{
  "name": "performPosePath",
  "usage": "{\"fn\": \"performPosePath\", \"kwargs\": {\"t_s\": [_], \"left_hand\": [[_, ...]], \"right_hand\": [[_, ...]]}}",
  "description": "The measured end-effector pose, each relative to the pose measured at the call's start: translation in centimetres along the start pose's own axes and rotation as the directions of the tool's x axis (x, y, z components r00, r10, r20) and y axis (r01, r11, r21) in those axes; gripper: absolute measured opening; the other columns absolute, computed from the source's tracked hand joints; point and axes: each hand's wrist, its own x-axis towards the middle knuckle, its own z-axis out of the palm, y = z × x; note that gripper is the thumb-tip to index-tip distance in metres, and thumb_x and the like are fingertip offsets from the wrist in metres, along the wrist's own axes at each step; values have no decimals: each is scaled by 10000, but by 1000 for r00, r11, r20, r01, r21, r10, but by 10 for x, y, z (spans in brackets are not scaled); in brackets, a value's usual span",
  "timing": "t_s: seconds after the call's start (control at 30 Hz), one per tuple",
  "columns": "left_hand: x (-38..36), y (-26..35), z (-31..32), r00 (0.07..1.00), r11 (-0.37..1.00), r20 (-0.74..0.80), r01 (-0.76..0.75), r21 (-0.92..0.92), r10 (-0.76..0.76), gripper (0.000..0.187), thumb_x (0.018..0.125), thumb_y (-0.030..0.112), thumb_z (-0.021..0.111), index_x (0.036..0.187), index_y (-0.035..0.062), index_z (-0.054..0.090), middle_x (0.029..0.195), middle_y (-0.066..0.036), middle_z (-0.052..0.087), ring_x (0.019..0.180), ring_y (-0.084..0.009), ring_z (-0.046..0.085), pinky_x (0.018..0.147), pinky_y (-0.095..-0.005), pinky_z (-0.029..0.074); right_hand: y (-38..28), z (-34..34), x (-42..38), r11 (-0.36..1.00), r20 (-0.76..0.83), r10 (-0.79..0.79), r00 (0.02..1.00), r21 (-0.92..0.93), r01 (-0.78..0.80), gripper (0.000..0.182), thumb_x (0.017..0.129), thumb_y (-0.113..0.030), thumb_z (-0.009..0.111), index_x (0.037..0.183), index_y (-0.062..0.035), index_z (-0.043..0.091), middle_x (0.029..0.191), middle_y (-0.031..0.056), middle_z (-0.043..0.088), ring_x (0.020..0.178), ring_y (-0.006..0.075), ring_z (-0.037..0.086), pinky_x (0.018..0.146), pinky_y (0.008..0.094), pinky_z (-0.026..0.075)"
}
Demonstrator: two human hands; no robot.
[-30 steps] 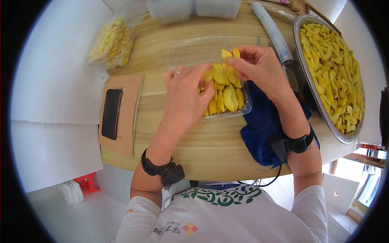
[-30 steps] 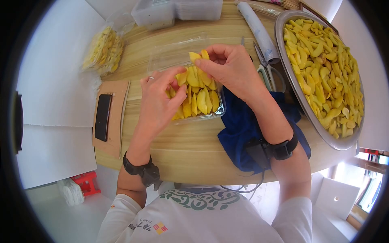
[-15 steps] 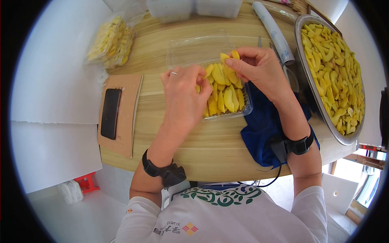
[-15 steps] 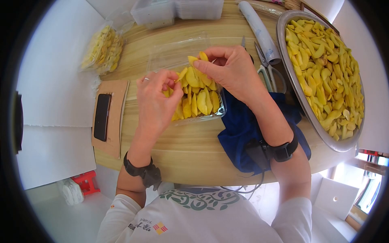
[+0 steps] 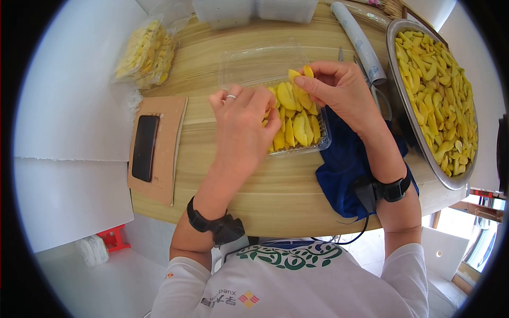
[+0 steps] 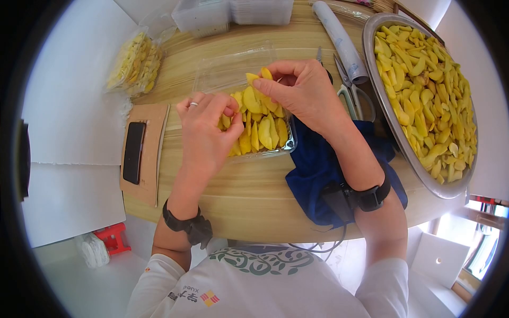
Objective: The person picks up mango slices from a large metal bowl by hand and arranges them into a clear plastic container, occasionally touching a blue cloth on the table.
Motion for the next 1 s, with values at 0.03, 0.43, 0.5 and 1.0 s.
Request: {"fn": "performPosePath", "kwargs": {"t_s": [0.03, 0.43, 0.5, 1.0], "left_hand": [[0, 1, -1, 999, 1000, 35, 13, -6, -13, 159, 740, 30, 722, 829, 109, 617, 761, -28, 616, 800, -241, 582, 896, -399, 344], [-3, -6, -3, 983, 978, 86, 172, -120, -163, 148, 765, 71, 711, 896, 89, 644, 907, -74, 661, 956, -292, 578, 932, -410, 350], [-1, -4, -4, 982, 977, 80, 182, -113, -173, 163, 769, 75, 710, 916, 86, 640, 929, -74, 666, 966, -291, 579, 935, -409, 350], [2, -5, -2, 977, 971, 104, 197, -132, -184, 250, 787, 109, 718, 1020, 79, 630, 937, -40, 681, 860, -216, 582, 891, -372, 405]], "right_hand": [[0, 0, 0, 1000, 0, 0, 1000, 0, 0, 204, 897, -175, 757, 928, 25, 726, 699, -39, 630, 625, -2, 527, 533, 187, 391], [1, -1, 1, 1000, 11, 1, 1000, -9, -1, 202, 897, -165, 758, 931, 32, 724, 718, -36, 638, 641, 1, 535, 547, 187, 403], [1, -1, 1, 1000, 14, 1, 1000, 3, -1, 204, 898, -166, 758, 936, 32, 723, 724, -36, 641, 647, 1, 538, 549, 186, 404], [-2, 2, -1, 1000, 7, -10, 1000, 3, 10, 217, 891, -161, 763, 946, 46, 732, 766, -26, 671, 671, -3, 559, 570, 180, 435]]}}
